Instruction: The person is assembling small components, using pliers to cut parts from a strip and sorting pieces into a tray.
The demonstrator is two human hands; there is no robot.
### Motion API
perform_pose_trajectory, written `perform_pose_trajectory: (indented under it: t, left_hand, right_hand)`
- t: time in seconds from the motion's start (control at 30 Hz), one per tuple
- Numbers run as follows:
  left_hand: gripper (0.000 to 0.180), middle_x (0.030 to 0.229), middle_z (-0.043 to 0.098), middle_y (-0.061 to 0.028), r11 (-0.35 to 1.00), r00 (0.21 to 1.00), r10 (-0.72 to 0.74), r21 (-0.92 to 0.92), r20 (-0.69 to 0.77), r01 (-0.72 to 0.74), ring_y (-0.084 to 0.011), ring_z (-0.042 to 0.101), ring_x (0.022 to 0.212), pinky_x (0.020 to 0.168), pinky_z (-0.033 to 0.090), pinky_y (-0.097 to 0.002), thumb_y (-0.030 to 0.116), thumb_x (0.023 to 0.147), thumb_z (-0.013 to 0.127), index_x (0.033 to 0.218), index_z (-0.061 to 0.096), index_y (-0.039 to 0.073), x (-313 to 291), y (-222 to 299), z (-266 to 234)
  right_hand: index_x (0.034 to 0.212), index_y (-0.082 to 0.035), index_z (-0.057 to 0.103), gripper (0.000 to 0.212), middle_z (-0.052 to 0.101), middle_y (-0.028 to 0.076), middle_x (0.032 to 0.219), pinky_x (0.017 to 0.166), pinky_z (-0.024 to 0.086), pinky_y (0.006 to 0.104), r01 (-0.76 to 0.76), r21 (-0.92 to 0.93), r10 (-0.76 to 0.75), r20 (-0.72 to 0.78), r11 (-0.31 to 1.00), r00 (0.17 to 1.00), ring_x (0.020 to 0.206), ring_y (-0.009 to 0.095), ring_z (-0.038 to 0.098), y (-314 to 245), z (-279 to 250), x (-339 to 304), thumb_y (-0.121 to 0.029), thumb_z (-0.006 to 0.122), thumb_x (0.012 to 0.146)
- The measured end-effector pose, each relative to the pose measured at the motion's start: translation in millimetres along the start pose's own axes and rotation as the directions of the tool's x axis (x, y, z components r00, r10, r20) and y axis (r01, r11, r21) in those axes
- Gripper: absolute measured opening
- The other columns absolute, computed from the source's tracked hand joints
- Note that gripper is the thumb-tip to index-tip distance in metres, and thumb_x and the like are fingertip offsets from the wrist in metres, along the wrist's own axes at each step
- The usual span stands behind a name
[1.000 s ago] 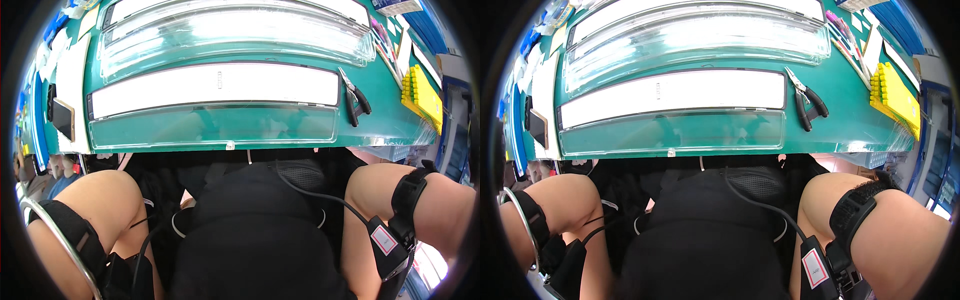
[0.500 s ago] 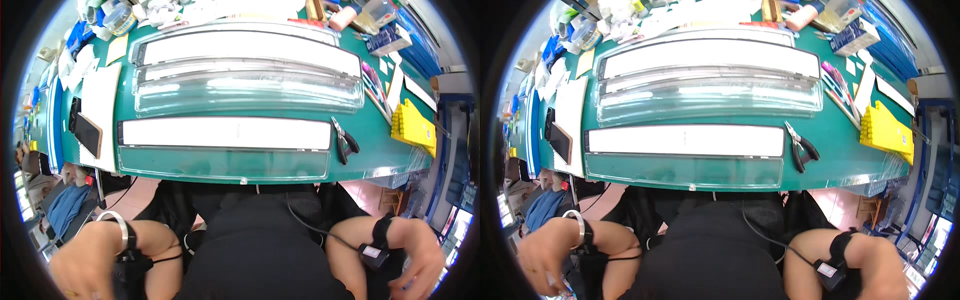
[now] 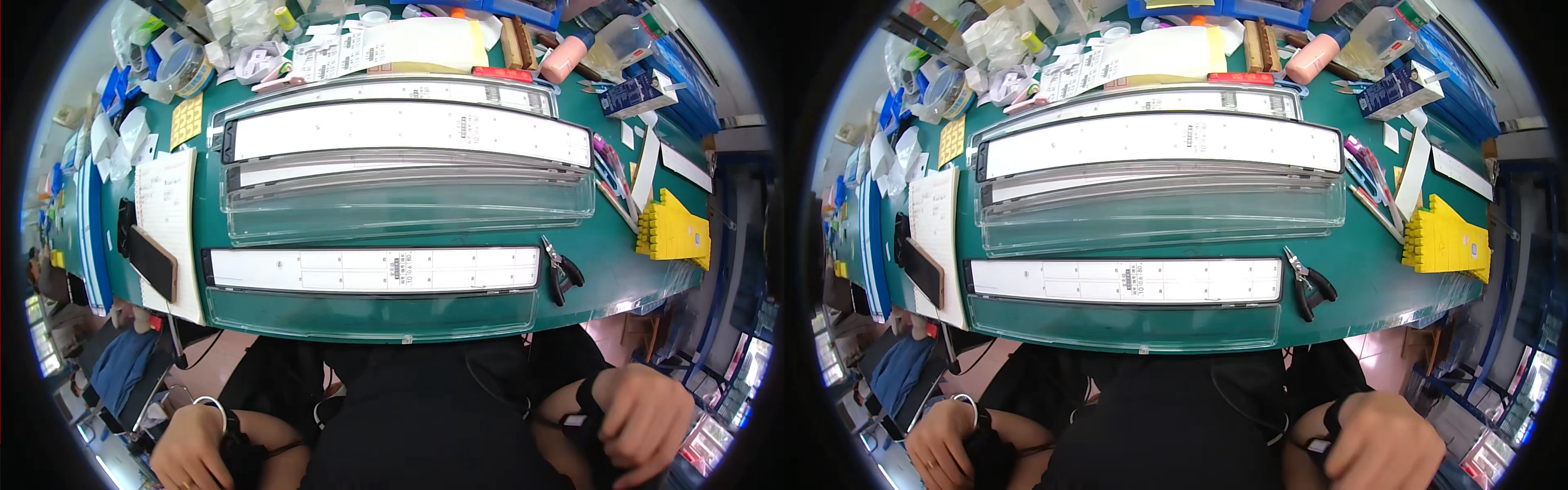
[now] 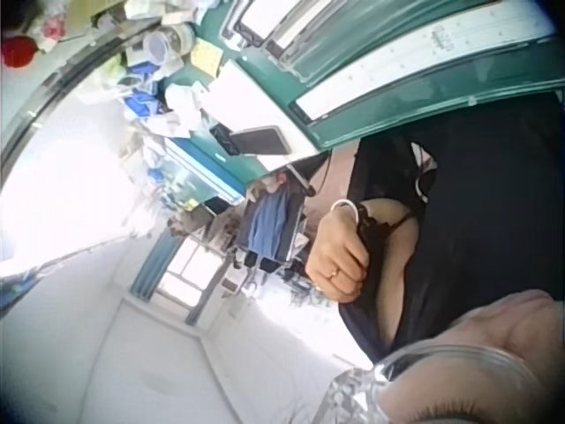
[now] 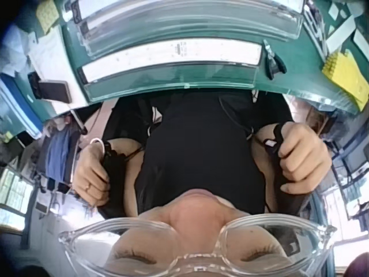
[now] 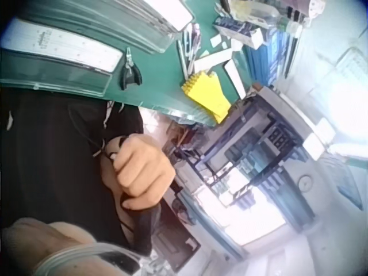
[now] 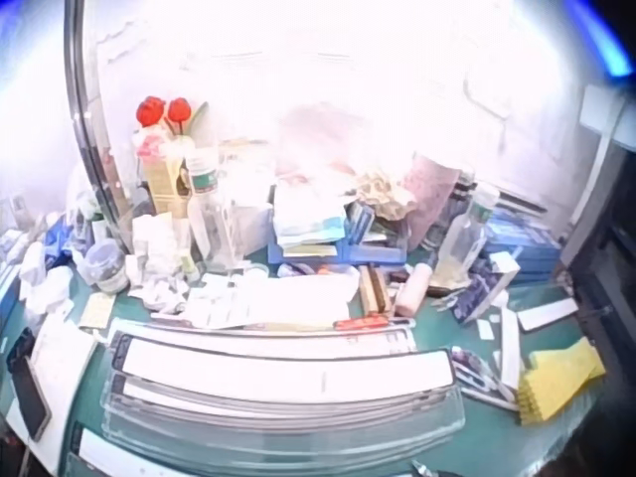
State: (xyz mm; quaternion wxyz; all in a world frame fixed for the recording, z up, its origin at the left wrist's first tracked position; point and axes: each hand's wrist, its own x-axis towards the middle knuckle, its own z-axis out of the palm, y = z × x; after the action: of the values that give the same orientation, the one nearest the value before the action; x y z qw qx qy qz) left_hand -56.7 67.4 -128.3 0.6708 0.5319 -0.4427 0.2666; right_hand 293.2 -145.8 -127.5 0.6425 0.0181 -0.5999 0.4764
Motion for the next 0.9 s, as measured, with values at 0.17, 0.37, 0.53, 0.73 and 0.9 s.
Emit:
perform_pose_trajectory:
  t: [0.17, 0.37, 0.53, 0.73, 0.9]
  left_hand:
    - [0.022, 0.085, 0.071, -0.0115, 0.952, 0.961, -0.264, -0.184, -0.082, 0.246, -0.02, 0.07, 0.074, 0.068, 0.055, -0.0294, 0.009, 0.102, 0.063, 0.084, 0.072, -0.001, -10, -28, -17]
    - [0.024, 0.067, 0.058, -0.0024, 0.105, 0.19, -0.642, 0.161, -0.743, 0.981, -0.0154, 0.054, 0.059, 0.057, 0.041, -0.0294, 0.018, 0.077, 0.088, 0.085, 0.069, 0.005, -27, -91, -9]
    - [0.032, 0.078, 0.06, -0.003, -0.152, 0.37, -0.558, 0.529, -0.743, 0.835, -0.0201, 0.055, 0.069, 0.062, 0.045, -0.0332, 0.022, 0.07, 0.091, 0.086, 0.068, 0.007, -4, -152, 8]
    - [0.017, 0.084, 0.065, -0.0042, -0.189, 0.389, -0.593, 0.592, -0.705, 0.784, -0.024, 0.062, 0.078, 0.067, 0.05, -0.0343, 0.014, 0.079, 0.083, 0.086, 0.069, 0.006, -1, -173, 10]
    - [0.012, 0.083, 0.069, -0.0064, -0.166, 0.382, -0.515, 0.527, -0.767, 0.834, -0.0252, 0.065, 0.078, 0.068, 0.05, -0.0343, 0.01, 0.083, 0.08, 0.086, 0.07, 0.005, -1, -180, 7]
  right_hand:
    - [0.108, 0.009, 0.076, 0.05, 0.073, 0.021, 0.083, 0.057, 0.057, 0.0348, -0.256, 0.055, 0.25, 0.095, 0.965, 0.964, 0.068, 0.033, 0.069, 32, -39, -50, -0.04, 0.074, 0.096]
    - [0.124, 0.002, 0.065, 0.072, 0.069, 0.016, 0.106, 0.078, 0.048, 0.0314, -0.788, -0.508, -0.069, -0.852, 0.349, 0.519, 0.103, 0.029, 0.063, -3, -9, -113, -0.028, 0.096, 0.067]
    - [0.132, -0.003, 0.061, 0.074, 0.063, 0.015, 0.122, 0.086, 0.046, 0.0347, -0.831, -0.442, -0.013, -0.881, -0.337, 0.473, 0.111, 0.029, 0.058, 22, -2, -103, -0.012, 0.091, 0.066]
    - [0.134, -0.003, 0.059, 0.07, 0.064, 0.013, 0.12, 0.086, 0.048, 0.0349, -0.841, -0.438, 0.002, -0.887, -0.317, 0.462, 0.108, 0.028, 0.06, 18, -5, -114, 0.0, 0.086, 0.069]
    - [0.132, 0.003, 0.055, 0.072, 0.062, 0.013, 0.126, 0.088, 0.049, 0.0351, -0.829, -0.542, -0.067, -0.83, -0.135, 0.554, 0.104, 0.024, 0.059, 8, -11, -132, -0.002, 0.086, 0.067]
